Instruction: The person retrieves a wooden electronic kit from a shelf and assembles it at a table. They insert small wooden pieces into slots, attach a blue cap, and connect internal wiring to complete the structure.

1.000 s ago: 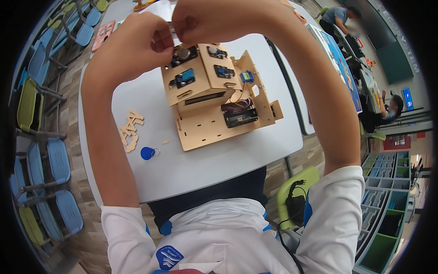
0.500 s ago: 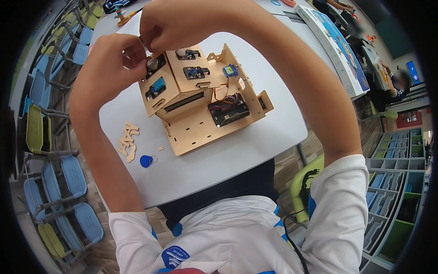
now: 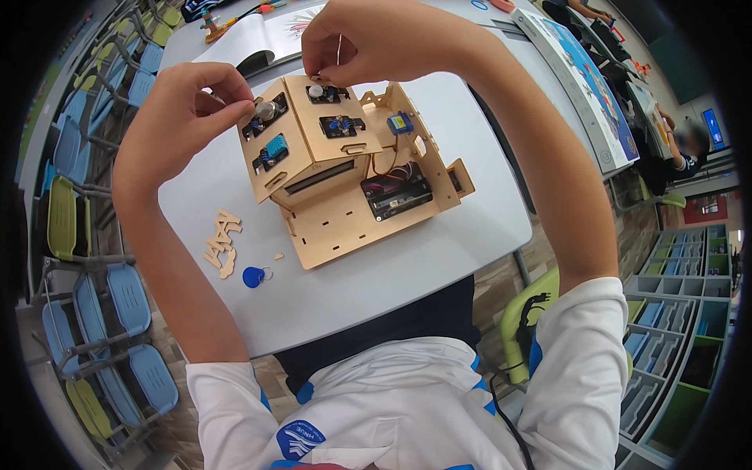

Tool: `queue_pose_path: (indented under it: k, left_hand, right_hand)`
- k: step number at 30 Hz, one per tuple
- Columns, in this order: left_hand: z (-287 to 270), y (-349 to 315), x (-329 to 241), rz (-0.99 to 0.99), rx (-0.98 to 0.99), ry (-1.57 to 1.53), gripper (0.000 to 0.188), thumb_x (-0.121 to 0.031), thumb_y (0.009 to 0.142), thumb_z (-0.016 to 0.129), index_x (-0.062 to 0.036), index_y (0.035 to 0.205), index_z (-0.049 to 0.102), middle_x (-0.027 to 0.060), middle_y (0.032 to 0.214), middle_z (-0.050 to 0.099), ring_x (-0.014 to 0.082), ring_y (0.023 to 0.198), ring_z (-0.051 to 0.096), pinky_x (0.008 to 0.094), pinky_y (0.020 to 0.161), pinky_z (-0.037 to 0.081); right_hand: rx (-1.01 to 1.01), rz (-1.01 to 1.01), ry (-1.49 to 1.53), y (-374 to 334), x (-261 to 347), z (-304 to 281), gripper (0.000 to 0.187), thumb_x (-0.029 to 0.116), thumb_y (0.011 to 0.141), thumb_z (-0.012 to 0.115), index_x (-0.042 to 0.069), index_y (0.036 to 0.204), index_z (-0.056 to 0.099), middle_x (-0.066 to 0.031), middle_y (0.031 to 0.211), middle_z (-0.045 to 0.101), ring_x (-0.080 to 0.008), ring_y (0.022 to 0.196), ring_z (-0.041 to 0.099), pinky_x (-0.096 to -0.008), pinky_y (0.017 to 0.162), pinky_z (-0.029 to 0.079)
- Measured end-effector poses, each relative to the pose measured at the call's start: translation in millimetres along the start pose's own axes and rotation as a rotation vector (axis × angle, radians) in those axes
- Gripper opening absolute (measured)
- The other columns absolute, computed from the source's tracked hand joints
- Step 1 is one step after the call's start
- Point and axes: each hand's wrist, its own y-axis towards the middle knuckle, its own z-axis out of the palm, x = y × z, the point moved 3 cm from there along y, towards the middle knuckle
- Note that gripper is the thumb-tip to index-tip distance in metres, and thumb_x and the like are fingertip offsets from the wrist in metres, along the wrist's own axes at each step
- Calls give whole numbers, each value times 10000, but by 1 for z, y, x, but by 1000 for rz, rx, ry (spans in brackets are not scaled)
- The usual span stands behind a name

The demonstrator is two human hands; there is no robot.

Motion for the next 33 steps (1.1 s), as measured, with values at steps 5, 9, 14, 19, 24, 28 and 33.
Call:
queue_pose_path:
  k: [5, 9, 14, 19, 24, 28, 33]
  left_hand:
    - [0, -2, 6, 65, 0, 18, 131, -73, 997, 807, 53, 1017, 774, 94, 933, 787, 168, 851, 805, 289, 742, 644]
    - [0, 0, 12, 31, 40, 18, 162, -133, 1013, 807, 27, 1035, 795, 92, 947, 797, 159, 867, 804, 288, 763, 639]
    - [-1, 3, 25, -17, 115, -60, 210, -193, 1023, 815, 10, 1075, 816, 82, 965, 805, 147, 892, 794, 300, 839, 643]
    - [2, 2, 41, 40, 104, -159, 222, -215, 1047, 808, 2, 1097, 809, 60, 952, 792, 130, 908, 781, 291, 867, 638]
    - [5, 4, 48, 43, 139, -247, 218, -222, 1063, 799, -7, 1095, 786, 43, 949, 777, 121, 921, 770, 297, 899, 628]
    - [4, 3, 49, 24, 180, -264, 214, -221, 1067, 796, -12, 1091, 759, 28, 965, 760, 111, 932, 755, 289, 906, 612]
    - [5, 6, 49, 3, 223, -352, 219, -223, 1063, 800, -22, 1115, 730, 4, 1012, 741, 96, 980, 736, 280, 934, 595]
  right_hand:
    - [-61, -20, 1, -1, 2, 8, 172, 83, 965, 758, -30, 1086, 805, -147, 982, 825, -236, 889, 790, -355, 844, 641]
    - [-101, -14, -6, -5, 3, 9, 156, 81, 964, 770, -18, 1078, 806, -129, 966, 820, -220, 872, 781, -342, 816, 634]
    - [-110, -12, 25, -6, -1, 10, 147, 88, 965, 780, -2, 1077, 810, -109, 955, 816, -193, 857, 772, -324, 800, 629]
    - [-120, 4, 89, -5, -5, 11, 147, 107, 976, 784, -5, 1070, 806, -95, 950, 814, -170, 862, 762, -313, 799, 626]
    - [-105, 10, 112, -3, -10, 12, 139, 110, 974, 790, -3, 1054, 800, -84, 930, 805, -162, 861, 750, -320, 813, 623]
    - [-63, -79, 156, 1, -26, 15, 245, 249, 1045, 766, 15, 1112, 789, -73, 981, 792, -159, 832, 721, -312, 807, 605]
    - [-58, -69, 213, 1, -40, 23, 128, 180, 1017, 776, 74, 1083, 745, -5, 1002, 744, -116, 970, 710, -326, 921, 589]
